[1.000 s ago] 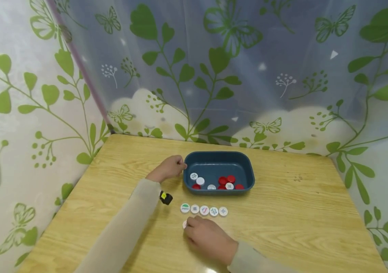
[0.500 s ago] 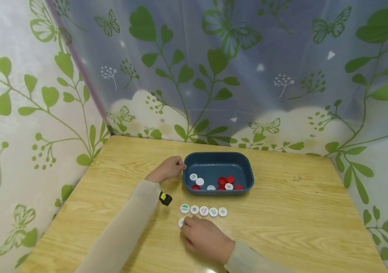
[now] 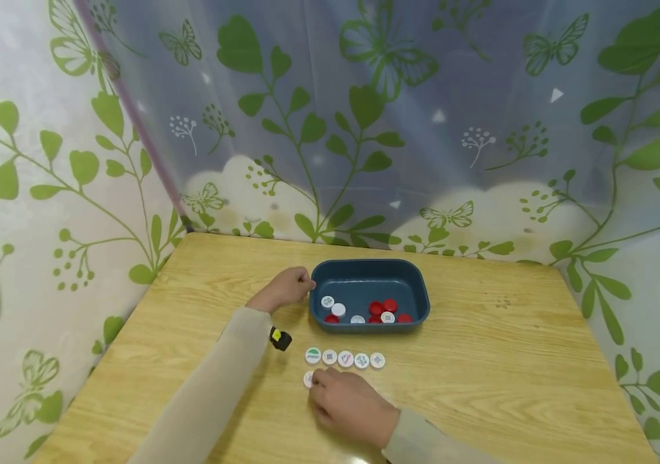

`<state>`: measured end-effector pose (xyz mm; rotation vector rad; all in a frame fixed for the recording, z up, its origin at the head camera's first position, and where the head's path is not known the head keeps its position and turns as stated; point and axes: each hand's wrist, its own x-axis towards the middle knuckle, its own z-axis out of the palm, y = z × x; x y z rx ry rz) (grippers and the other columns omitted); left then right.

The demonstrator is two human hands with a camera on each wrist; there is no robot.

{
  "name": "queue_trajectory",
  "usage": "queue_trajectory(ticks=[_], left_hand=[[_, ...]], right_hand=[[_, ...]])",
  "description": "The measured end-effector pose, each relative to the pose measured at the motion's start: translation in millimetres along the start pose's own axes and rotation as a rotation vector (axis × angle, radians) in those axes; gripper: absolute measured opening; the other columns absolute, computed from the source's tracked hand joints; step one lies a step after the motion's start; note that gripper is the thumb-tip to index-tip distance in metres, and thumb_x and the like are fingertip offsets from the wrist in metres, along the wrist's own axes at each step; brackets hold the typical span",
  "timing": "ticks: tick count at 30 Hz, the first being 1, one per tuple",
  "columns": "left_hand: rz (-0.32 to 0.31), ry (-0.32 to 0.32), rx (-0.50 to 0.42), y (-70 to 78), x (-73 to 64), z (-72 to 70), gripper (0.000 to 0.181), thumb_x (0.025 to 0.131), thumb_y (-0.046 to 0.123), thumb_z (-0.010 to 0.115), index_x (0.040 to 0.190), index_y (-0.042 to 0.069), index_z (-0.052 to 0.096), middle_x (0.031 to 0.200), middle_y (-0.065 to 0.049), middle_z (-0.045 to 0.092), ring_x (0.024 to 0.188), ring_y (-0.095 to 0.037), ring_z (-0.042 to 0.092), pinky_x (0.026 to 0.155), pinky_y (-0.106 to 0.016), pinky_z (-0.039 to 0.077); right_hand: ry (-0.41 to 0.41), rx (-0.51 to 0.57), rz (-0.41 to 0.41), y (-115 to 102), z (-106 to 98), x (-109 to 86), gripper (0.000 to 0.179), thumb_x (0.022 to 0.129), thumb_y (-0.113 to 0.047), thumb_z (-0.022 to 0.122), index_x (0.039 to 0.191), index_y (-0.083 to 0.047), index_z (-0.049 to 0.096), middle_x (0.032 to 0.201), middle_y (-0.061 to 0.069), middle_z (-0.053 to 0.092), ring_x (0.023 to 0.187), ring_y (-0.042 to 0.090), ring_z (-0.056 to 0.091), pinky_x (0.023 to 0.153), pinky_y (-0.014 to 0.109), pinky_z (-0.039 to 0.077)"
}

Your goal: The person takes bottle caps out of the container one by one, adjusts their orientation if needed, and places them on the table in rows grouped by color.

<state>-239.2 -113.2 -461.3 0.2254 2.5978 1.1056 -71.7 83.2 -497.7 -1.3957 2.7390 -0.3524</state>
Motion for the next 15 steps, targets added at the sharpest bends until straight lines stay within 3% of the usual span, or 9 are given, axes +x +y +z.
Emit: queue_trajectory(ticks=[4, 7, 12, 15], left_hand=[[-0.001, -0.003, -0.007, -0.5, -0.3, 0.8, 0.028, 0.108, 0.024, 0.055, 0.085, 0.010, 0.052, 0.078, -0.004, 0.051, 0.066, -0.018, 0.048, 0.065, -0.032, 0.040], [0.001, -0.009, -0.017, -0.8, -0.5, 2.0, 0.028, 0.108, 0.024, 0.055, 0.084, 0.010, 0.051, 0.079, -0.003, 0.051, 0.067, -0.018, 0.048, 0.065, -0.031, 0.040], [0.006, -0.010, -0.032, -1.5, -0.2, 2.4, 0.028, 0.108, 0.023, 0.056, 0.083, 0.010, 0.051, 0.077, -0.003, 0.050, 0.065, -0.017, 0.048, 0.064, -0.031, 0.040], [0.005, -0.004, -0.025, -2.6, 0.3, 1.6, 0.029, 0.108, 0.023, 0.056, 0.083, 0.011, 0.050, 0.077, -0.002, 0.049, 0.065, -0.017, 0.047, 0.064, -0.030, 0.039]], right_hand=[[0.018, 0.015, 0.009, 0.4, -3.8, -0.8, 0.007, 0.097, -0.021, 0.071, 0.101, -0.018, 0.075, 0.108, -0.005, 0.065, 0.090, 0.007, 0.060, 0.079, 0.025, 0.054], [0.117, 0.004, 0.035, 6.3, -14.2, 0.3, 0.006, 0.095, -0.020, 0.070, 0.099, -0.018, 0.075, 0.103, -0.006, 0.064, 0.087, 0.007, 0.059, 0.074, 0.024, 0.054], [0.332, -0.008, 0.157, 37.4, -55.4, 13.1, 0.009, 0.091, -0.017, 0.074, 0.100, -0.014, 0.075, 0.095, -0.005, 0.063, 0.077, 0.008, 0.058, 0.061, 0.022, 0.050], [0.339, -0.009, 0.235, 64.4, -83.6, 25.1, 0.014, 0.092, -0.017, 0.075, 0.104, -0.011, 0.074, 0.094, -0.001, 0.064, 0.073, 0.009, 0.056, 0.057, 0.023, 0.047]])
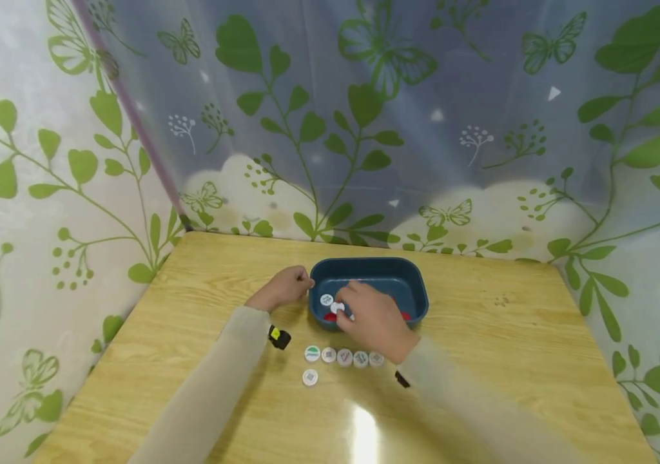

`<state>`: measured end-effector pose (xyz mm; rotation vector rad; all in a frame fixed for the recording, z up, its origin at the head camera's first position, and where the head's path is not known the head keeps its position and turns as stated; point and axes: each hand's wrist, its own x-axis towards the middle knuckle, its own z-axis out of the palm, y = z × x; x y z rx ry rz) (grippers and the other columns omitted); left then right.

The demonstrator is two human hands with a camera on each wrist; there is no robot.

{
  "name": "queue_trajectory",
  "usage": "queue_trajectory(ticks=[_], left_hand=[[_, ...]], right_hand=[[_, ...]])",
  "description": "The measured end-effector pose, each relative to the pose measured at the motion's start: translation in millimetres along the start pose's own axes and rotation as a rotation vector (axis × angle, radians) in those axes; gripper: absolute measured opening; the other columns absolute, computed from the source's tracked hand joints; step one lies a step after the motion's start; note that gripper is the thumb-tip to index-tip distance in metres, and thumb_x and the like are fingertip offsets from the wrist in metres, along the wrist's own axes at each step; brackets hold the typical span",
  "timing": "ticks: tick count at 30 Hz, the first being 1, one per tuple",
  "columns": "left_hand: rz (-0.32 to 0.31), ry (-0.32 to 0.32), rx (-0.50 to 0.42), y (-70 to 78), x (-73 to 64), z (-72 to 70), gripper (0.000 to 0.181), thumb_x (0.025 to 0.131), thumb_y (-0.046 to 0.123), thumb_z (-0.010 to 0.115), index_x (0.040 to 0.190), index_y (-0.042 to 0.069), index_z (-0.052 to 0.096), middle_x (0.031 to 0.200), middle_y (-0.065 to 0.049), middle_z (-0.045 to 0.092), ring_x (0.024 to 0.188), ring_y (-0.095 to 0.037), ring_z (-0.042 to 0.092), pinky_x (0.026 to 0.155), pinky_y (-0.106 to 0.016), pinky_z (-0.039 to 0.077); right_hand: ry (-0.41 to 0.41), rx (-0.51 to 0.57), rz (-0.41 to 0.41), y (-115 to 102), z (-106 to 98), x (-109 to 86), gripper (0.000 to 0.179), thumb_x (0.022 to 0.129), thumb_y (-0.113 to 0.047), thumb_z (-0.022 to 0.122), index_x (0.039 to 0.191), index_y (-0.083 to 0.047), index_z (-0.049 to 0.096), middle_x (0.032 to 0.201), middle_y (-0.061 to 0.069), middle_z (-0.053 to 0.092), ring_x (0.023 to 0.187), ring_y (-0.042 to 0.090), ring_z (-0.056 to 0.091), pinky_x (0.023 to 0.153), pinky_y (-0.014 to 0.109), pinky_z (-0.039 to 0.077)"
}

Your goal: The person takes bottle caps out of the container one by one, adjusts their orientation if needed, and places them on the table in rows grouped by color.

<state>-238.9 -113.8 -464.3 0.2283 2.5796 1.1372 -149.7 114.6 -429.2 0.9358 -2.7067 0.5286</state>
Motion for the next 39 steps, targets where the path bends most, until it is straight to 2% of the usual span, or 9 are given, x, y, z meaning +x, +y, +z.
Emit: queue_trajectory(ticks=[3, 7, 10, 13, 18, 23, 28, 33, 39], left_hand=[[-0.004, 0.000, 0.006, -0.5, 0.5, -1.9, 0.028, 0.108, 0.022, 0.055, 0.083, 0.010, 0.050, 0.077, -0.002, 0.049, 0.066, -0.017, 0.047, 0.065, -0.031, 0.039], [-0.012, 0.000, 0.006, -0.4, 1.3, -3.7, 0.028, 0.109, 0.023, 0.055, 0.084, 0.010, 0.051, 0.077, -0.002, 0.050, 0.067, -0.017, 0.048, 0.065, -0.031, 0.040], [-0.011, 0.002, 0.005, -0.9, 2.9, -3.4, 0.028, 0.109, 0.023, 0.055, 0.084, 0.010, 0.051, 0.077, -0.003, 0.050, 0.066, -0.017, 0.048, 0.065, -0.031, 0.040], [-0.002, -0.004, 0.002, -0.3, 4.3, -2.2, 0.027, 0.109, 0.023, 0.055, 0.085, 0.010, 0.051, 0.077, -0.002, 0.050, 0.066, -0.017, 0.048, 0.065, -0.030, 0.040], [0.013, -0.017, -0.009, 2.8, 5.4, -0.7, 0.026, 0.109, 0.022, 0.053, 0.086, 0.010, 0.052, 0.078, -0.002, 0.052, 0.067, -0.017, 0.048, 0.067, -0.031, 0.041], [-0.008, -0.013, -0.009, -0.2, 6.3, 0.0, 0.026, 0.110, 0.023, 0.053, 0.087, 0.010, 0.052, 0.077, -0.002, 0.051, 0.066, -0.017, 0.048, 0.066, -0.031, 0.040], [-0.007, -0.018, -0.020, -2.4, 5.8, -0.3, 0.026, 0.110, 0.024, 0.053, 0.087, 0.010, 0.052, 0.077, -0.003, 0.052, 0.066, -0.017, 0.048, 0.065, -0.031, 0.040], [0.006, -0.024, -0.031, -4.7, 4.0, 0.1, 0.026, 0.109, 0.023, 0.053, 0.087, 0.010, 0.052, 0.079, -0.003, 0.053, 0.067, -0.017, 0.049, 0.066, -0.031, 0.041], [0.007, -0.019, -0.016, -1.4, 2.7, 0.5, 0.026, 0.109, 0.023, 0.054, 0.086, 0.009, 0.053, 0.077, -0.003, 0.053, 0.064, -0.017, 0.047, 0.064, -0.032, 0.040]], right_hand=[[-0.111, -0.035, 0.057, 19.5, -14.6, 25.4, 0.017, 0.095, -0.021, 0.074, 0.109, -0.011, 0.073, 0.098, 0.001, 0.064, 0.072, 0.009, 0.057, 0.061, 0.028, 0.050], [-0.345, -0.085, 0.072, 35.6, -15.9, 54.2, 0.026, 0.096, -0.028, 0.076, 0.116, -0.012, 0.072, 0.105, 0.002, 0.066, 0.080, 0.013, 0.062, 0.072, 0.035, 0.056], [-0.494, -0.122, 0.021, 42.3, -3.7, 68.7, 0.032, 0.094, -0.030, 0.078, 0.119, -0.010, 0.072, 0.109, 0.006, 0.069, 0.088, 0.018, 0.066, 0.081, 0.040, 0.057], [-0.582, -0.150, -0.045, 46.6, 12.1, 75.7, 0.030, 0.092, -0.027, 0.081, 0.115, -0.009, 0.073, 0.104, 0.006, 0.071, 0.087, 0.019, 0.066, 0.083, 0.041, 0.056], [-0.600, -0.206, -0.145, 52.0, 31.4, 77.1, 0.014, 0.090, -0.017, 0.081, 0.098, -0.011, 0.072, 0.085, 0.000, 0.067, 0.073, 0.016, 0.059, 0.074, 0.039, 0.054], [-0.584, -0.252, -0.220, 52.1, 39.3, 77.8, 0.010, 0.091, -0.014, 0.080, 0.093, -0.013, 0.070, 0.081, -0.002, 0.065, 0.069, 0.014, 0.057, 0.069, 0.035, 0.052], [-0.584, -0.259, -0.228, 48.4, 42.2, 80.2, 0.012, 0.089, -0.012, 0.082, 0.094, -0.012, 0.071, 0.083, 0.000, 0.067, 0.071, 0.015, 0.062, 0.069, 0.035, 0.054], [-0.578, -0.291, -0.239, 52.9, 52.3, 81.3, 0.015, 0.089, -0.020, 0.084, 0.097, -0.015, 0.072, 0.087, -0.002, 0.069, 0.077, 0.015, 0.066, 0.072, 0.033, 0.056], [-0.566, -0.283, -0.229, 59.7, 52.0, 83.3, 0.015, 0.090, -0.019, 0.082, 0.096, -0.014, 0.069, 0.082, -0.001, 0.067, 0.071, 0.015, 0.063, 0.068, 0.035, 0.055]])
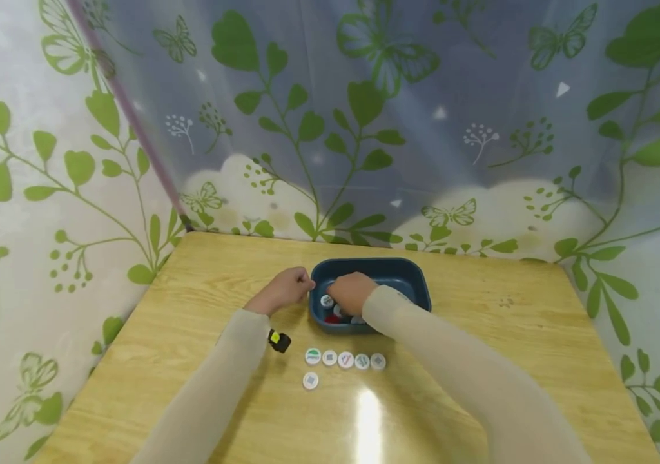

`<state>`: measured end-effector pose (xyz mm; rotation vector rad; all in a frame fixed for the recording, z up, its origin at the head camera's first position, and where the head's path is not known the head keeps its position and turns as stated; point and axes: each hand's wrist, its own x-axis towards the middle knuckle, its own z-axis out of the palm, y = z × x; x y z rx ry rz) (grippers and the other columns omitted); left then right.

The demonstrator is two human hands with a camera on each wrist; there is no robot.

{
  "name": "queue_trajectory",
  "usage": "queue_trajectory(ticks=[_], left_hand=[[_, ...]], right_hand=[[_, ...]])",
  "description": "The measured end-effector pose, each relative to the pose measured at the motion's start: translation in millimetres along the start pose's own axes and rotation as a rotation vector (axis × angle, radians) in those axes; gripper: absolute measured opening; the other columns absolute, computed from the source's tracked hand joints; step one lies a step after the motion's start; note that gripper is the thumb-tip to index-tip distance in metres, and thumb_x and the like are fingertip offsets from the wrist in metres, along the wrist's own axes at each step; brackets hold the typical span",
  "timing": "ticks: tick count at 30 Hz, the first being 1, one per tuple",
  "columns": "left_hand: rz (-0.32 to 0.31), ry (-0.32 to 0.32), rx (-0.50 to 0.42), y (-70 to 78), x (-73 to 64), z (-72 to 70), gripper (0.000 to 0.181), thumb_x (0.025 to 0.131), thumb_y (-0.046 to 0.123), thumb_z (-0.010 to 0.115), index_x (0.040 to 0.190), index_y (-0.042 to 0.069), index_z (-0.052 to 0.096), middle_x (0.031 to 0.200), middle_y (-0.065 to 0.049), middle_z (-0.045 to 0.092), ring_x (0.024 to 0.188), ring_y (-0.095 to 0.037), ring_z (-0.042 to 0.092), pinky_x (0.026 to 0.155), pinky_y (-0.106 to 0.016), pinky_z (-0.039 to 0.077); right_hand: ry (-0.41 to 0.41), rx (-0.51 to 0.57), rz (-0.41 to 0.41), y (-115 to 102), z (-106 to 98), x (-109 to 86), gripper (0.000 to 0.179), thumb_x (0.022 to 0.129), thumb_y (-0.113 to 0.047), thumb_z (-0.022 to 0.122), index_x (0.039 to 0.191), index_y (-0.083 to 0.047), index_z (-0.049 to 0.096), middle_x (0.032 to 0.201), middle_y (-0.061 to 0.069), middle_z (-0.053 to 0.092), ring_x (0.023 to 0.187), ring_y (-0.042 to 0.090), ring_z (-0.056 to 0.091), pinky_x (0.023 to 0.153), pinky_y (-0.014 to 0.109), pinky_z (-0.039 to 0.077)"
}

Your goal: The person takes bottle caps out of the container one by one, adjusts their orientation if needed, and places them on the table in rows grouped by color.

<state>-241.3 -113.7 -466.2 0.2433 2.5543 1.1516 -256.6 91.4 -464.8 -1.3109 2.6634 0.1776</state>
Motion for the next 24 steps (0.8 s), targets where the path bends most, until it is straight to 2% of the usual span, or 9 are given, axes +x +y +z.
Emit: queue_trajectory(ticks=[4, 8, 13, 17, 20, 24], left_hand=[[-0.008, 0.000, 0.010, 0.8, 0.8, -1.3, 0.026, 0.109, 0.023, 0.054, 0.088, 0.010, 0.054, 0.078, -0.004, 0.056, 0.065, -0.017, 0.049, 0.064, -0.031, 0.041], [-0.003, -0.009, 0.006, -0.4, 0.7, -1.4, 0.025, 0.110, 0.023, 0.053, 0.088, 0.010, 0.054, 0.079, -0.004, 0.056, 0.066, -0.018, 0.048, 0.065, -0.032, 0.041], [0.009, -0.006, 0.007, 2.7, 1.3, -1.5, 0.027, 0.110, 0.023, 0.053, 0.086, 0.010, 0.053, 0.076, -0.004, 0.055, 0.065, -0.018, 0.048, 0.066, -0.032, 0.041], [0.016, -0.001, 0.013, 4.7, 2.3, -1.0, 0.027, 0.109, 0.023, 0.054, 0.085, 0.010, 0.051, 0.076, -0.004, 0.055, 0.065, -0.018, 0.048, 0.065, -0.032, 0.040], [0.017, -0.004, 0.014, 3.0, 2.9, -0.3, 0.028, 0.109, 0.023, 0.054, 0.085, 0.010, 0.051, 0.076, -0.004, 0.054, 0.065, -0.018, 0.048, 0.064, -0.032, 0.040], [0.013, -0.013, 0.012, -2.7, 3.5, -0.7, 0.027, 0.109, 0.023, 0.054, 0.086, 0.010, 0.052, 0.077, -0.004, 0.055, 0.065, -0.018, 0.048, 0.064, -0.032, 0.040]], right_hand=[[-0.064, 0.029, -0.002, -1.2, -6.9, 0.1, 0.022, 0.091, -0.020, 0.082, 0.106, -0.014, 0.067, 0.087, -0.001, 0.068, 0.076, 0.016, 0.066, 0.073, 0.036, 0.056], [-0.110, 0.082, -0.008, -2.0, -5.8, 2.2, 0.019, 0.092, -0.021, 0.081, 0.103, -0.015, 0.066, 0.085, -0.004, 0.065, 0.073, 0.014, 0.062, 0.071, 0.034, 0.052], [-0.093, 0.093, -0.009, -4.3, -7.1, 2.2, 0.009, 0.093, -0.013, 0.078, 0.092, -0.015, 0.069, 0.080, -0.004, 0.065, 0.071, 0.014, 0.060, 0.069, 0.033, 0.051], [-0.070, 0.060, -0.004, -9.3, -9.3, 0.4, 0.011, 0.096, -0.002, 0.071, 0.091, -0.012, 0.069, 0.082, 0.002, 0.067, 0.074, 0.019, 0.063, 0.071, 0.036, 0.053], [-0.060, -0.013, -0.010, -13.9, -8.0, 0.3, 0.012, 0.097, 0.000, 0.067, 0.092, -0.011, 0.066, 0.085, 0.006, 0.066, 0.076, 0.023, 0.065, 0.071, 0.037, 0.054], [-0.059, -0.049, -0.010, -18.1, -3.1, 4.2, 0.011, 0.098, -0.002, 0.067, 0.092, -0.012, 0.066, 0.087, 0.007, 0.067, 0.078, 0.024, 0.068, 0.071, 0.038, 0.056]])
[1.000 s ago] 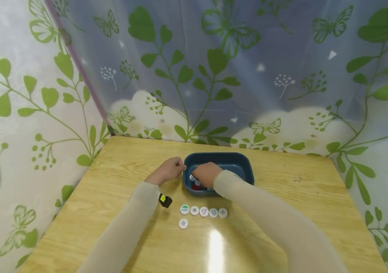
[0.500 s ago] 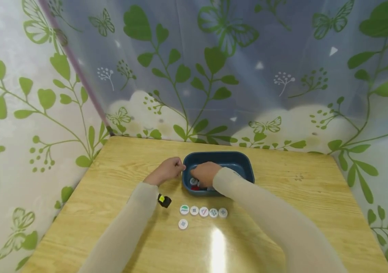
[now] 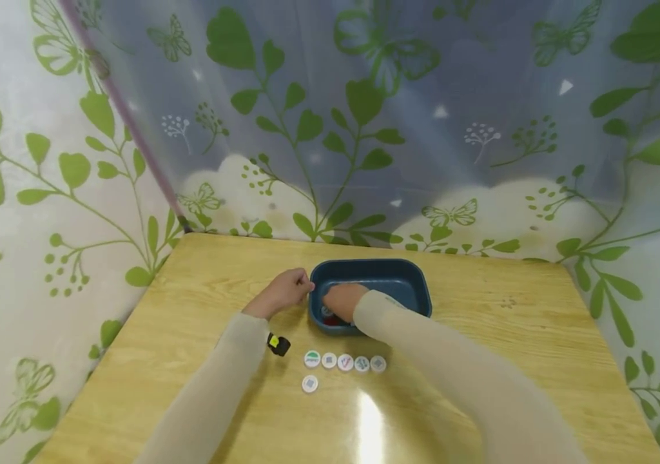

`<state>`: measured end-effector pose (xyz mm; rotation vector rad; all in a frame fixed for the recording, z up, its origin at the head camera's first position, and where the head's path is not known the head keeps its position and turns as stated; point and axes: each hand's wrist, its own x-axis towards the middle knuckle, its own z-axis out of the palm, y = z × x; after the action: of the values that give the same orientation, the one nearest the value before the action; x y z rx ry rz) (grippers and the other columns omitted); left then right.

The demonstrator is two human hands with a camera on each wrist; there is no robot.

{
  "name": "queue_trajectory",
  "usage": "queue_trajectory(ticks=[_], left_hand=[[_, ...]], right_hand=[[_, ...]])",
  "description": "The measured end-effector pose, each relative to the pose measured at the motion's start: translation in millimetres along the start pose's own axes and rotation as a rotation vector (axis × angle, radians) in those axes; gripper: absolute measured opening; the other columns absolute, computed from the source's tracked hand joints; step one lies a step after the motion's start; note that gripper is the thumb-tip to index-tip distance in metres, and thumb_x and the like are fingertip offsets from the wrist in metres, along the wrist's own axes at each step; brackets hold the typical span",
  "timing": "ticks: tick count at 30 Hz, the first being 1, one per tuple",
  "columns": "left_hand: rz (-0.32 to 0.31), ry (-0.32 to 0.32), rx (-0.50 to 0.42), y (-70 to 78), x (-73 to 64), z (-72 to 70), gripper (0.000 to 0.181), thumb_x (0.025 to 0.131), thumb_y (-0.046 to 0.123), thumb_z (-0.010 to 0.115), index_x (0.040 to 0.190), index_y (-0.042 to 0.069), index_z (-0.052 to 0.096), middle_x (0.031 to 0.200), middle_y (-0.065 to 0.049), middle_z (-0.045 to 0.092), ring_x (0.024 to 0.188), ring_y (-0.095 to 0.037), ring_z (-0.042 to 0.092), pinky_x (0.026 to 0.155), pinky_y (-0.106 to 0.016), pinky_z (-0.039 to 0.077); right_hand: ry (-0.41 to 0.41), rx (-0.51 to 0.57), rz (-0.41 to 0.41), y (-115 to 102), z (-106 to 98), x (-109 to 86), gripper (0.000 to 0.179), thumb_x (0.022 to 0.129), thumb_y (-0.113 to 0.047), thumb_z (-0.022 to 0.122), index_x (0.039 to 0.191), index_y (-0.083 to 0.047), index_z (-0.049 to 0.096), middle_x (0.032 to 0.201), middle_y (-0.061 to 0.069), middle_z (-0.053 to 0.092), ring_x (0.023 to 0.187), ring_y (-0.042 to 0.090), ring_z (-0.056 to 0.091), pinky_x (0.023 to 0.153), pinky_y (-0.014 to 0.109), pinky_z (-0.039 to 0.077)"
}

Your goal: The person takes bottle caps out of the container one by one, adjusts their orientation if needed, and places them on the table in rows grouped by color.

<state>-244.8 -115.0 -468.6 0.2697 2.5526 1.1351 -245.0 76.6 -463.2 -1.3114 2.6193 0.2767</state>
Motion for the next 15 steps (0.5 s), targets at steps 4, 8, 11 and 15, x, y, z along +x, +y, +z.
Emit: queue_trajectory(ticks=[4, 8, 11, 15], left_hand=[[0.004, 0.004, -0.002, -3.3, -1.4, -3.1, 0.026, 0.109, 0.022, 0.054, 0.086, 0.009, 0.053, 0.077, -0.004, 0.056, 0.065, -0.018, 0.048, 0.065, -0.032, 0.040], [0.014, 0.002, -0.020, -3.0, -1.9, -5.1, 0.025, 0.109, 0.022, 0.054, 0.087, 0.009, 0.054, 0.076, -0.004, 0.056, 0.065, -0.018, 0.048, 0.066, -0.032, 0.041], [0.017, -0.005, -0.032, -2.7, -2.2, -3.6, 0.025, 0.109, 0.021, 0.055, 0.087, 0.009, 0.055, 0.076, -0.004, 0.056, 0.066, -0.018, 0.048, 0.067, -0.032, 0.041], [0.020, -0.008, -0.035, -1.8, -2.9, -0.7, 0.025, 0.109, 0.021, 0.054, 0.086, 0.009, 0.054, 0.076, -0.004, 0.055, 0.066, -0.018, 0.049, 0.065, -0.031, 0.041]], right_hand=[[-0.006, -0.032, 0.010, -3.0, 1.3, 4.0, 0.010, 0.099, -0.004, 0.067, 0.093, -0.013, 0.066, 0.087, 0.006, 0.067, 0.079, 0.023, 0.068, 0.071, 0.037, 0.056], [-0.018, -0.040, 0.018, -0.2, 3.0, 6.1, 0.012, 0.099, -0.004, 0.067, 0.093, -0.013, 0.069, 0.087, 0.005, 0.067, 0.077, 0.022, 0.067, 0.069, 0.036, 0.056], [-0.022, 0.045, 0.020, 8.1, 7.0, 4.2, 0.012, 0.096, -0.004, 0.071, 0.090, -0.015, 0.071, 0.085, 0.002, 0.068, 0.075, 0.019, 0.065, 0.070, 0.035, 0.055], [-0.008, 0.138, 0.002, 21.1, 0.9, -11.6, 0.009, 0.092, -0.008, 0.075, 0.096, -0.015, 0.070, 0.088, -0.001, 0.065, 0.074, 0.014, 0.058, 0.070, 0.033, 0.052]])
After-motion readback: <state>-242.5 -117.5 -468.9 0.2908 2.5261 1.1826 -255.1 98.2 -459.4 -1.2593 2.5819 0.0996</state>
